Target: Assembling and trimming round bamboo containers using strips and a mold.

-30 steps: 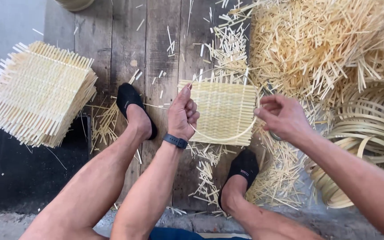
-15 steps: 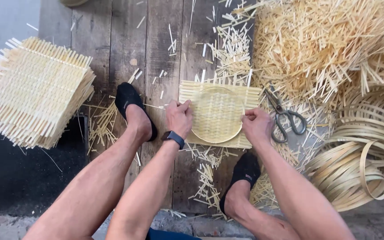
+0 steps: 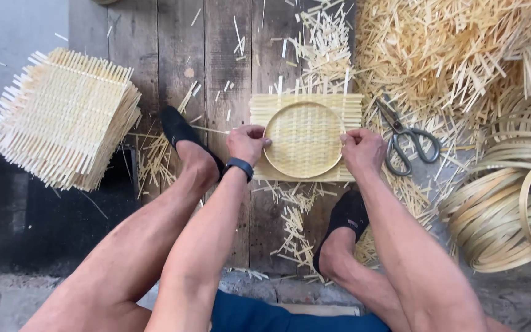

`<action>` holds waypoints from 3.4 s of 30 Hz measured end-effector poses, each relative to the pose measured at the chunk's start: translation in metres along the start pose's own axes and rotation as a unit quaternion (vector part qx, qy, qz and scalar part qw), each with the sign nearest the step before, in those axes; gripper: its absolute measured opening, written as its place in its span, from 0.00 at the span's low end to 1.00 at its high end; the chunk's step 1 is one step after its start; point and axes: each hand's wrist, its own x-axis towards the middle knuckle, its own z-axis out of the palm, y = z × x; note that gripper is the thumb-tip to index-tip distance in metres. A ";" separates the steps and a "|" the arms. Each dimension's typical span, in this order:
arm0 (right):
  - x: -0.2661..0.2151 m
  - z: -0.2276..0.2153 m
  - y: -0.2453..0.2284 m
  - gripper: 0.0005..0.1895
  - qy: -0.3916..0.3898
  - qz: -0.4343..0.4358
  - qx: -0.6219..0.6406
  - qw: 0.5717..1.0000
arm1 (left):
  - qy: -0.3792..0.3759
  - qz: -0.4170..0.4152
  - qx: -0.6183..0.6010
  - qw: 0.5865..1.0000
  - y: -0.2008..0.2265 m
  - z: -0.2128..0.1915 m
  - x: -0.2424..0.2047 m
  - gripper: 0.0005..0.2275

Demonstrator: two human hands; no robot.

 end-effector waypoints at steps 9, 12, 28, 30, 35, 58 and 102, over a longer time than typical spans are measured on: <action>0.002 0.000 0.001 0.07 0.009 -0.030 -0.044 0.999 | -0.019 -0.048 -0.029 0.998 -0.018 0.006 0.011 0.12; 0.003 0.003 0.001 0.07 0.006 -0.028 -0.047 0.998 | -0.037 -0.053 -0.031 0.997 -0.014 -0.001 0.015 0.12; 0.030 0.010 0.038 0.10 -0.036 -0.042 -0.001 0.998 | -0.013 0.018 0.039 0.999 -0.008 0.000 0.015 0.08; 0.047 0.015 0.052 0.10 -0.069 -0.032 0.022 0.997 | -0.031 0.001 0.024 0.999 -0.006 -0.003 0.022 0.08; 0.037 -0.001 0.037 0.09 -0.163 -0.008 0.125 0.979 | -0.090 -0.034 -0.054 0.994 0.016 -0.013 0.024 0.09; -0.109 0.037 -0.043 0.16 -0.145 0.106 0.079 0.981 | -0.106 0.315 0.056 0.942 0.052 0.056 0.051 0.12; 0.074 0.063 -0.068 0.24 -0.123 -0.168 -0.119 0.971 | -0.104 0.081 -0.017 0.991 0.019 0.085 0.076 0.23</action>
